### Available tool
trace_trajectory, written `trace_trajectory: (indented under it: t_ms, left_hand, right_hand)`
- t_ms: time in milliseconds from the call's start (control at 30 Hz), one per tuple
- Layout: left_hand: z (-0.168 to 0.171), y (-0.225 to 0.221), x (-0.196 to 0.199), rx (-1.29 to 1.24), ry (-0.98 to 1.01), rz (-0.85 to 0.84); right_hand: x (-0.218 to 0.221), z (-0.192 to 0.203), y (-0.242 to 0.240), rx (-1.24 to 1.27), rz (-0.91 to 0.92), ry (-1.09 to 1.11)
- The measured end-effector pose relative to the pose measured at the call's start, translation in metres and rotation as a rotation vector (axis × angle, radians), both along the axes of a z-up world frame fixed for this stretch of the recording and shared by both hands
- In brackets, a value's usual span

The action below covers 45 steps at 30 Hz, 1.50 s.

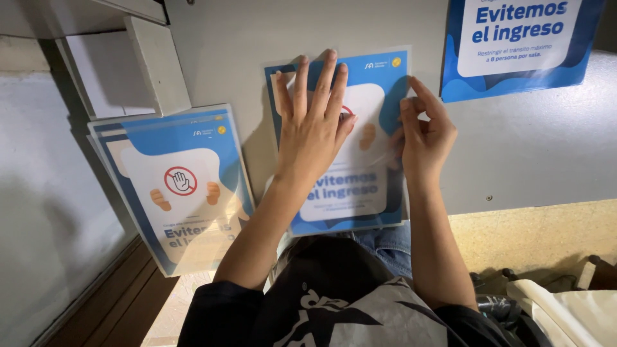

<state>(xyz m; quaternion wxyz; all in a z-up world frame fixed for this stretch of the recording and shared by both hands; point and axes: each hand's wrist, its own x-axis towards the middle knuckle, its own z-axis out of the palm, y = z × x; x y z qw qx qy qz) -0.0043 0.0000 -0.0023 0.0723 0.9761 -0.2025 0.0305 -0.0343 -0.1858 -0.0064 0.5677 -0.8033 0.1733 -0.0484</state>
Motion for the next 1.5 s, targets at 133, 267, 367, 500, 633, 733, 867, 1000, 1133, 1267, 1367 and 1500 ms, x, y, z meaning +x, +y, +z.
trace_trajectory:
  t_ms: [133,267,367,500,633,733,867,1000,1133,1267,1367,1500]
  left_hand:
    - [-0.001,0.000,0.000,0.000,0.001,-0.006]
    - [0.003,-0.002,0.001,0.029,0.007,0.002]
    - [0.006,-0.007,0.000,0.061,0.004,0.014]
    - [0.005,-0.019,-0.001,0.207,-0.019,0.051]
    - [0.000,-0.021,-0.001,0.162,-0.019,0.055]
    - [-0.003,-0.022,-0.002,0.166,-0.015,0.052]
    - [-0.011,-0.020,-0.005,0.127,0.029,0.048]
    - [-0.015,-0.019,-0.010,0.101,-0.009,0.062]
    - [-0.005,-0.017,-0.009,0.065,0.032,0.030]
    - [-0.001,-0.016,-0.010,0.021,0.017,0.019]
    - [-0.002,-0.015,-0.013,0.027,0.003,0.019]
    - [0.009,-0.018,-0.013,0.038,0.117,0.018]
  right_hand:
    - [0.000,0.000,0.000,-0.002,-0.003,0.002]
    - [0.001,0.004,0.001,-0.001,-0.001,0.006]
    - [-0.001,0.000,-0.003,-0.055,0.025,-0.008]
    - [-0.006,0.018,-0.002,-0.061,0.005,0.102]
    - [-0.056,0.032,-0.007,0.012,-0.054,0.223]
    - [-0.109,0.048,-0.009,0.071,-0.059,0.404]
    - [-0.170,0.041,-0.014,0.134,-0.155,0.480]
    - [-0.196,0.027,-0.025,0.058,-0.163,0.564]
    - [-0.218,0.032,-0.043,0.107,-0.144,0.595]
    - [-0.199,0.035,-0.059,-0.205,-0.093,0.257]
    - [-0.118,0.032,-0.050,-0.440,0.183,-0.118]
    - [-0.003,-0.002,-0.022,-0.850,0.758,-0.163]
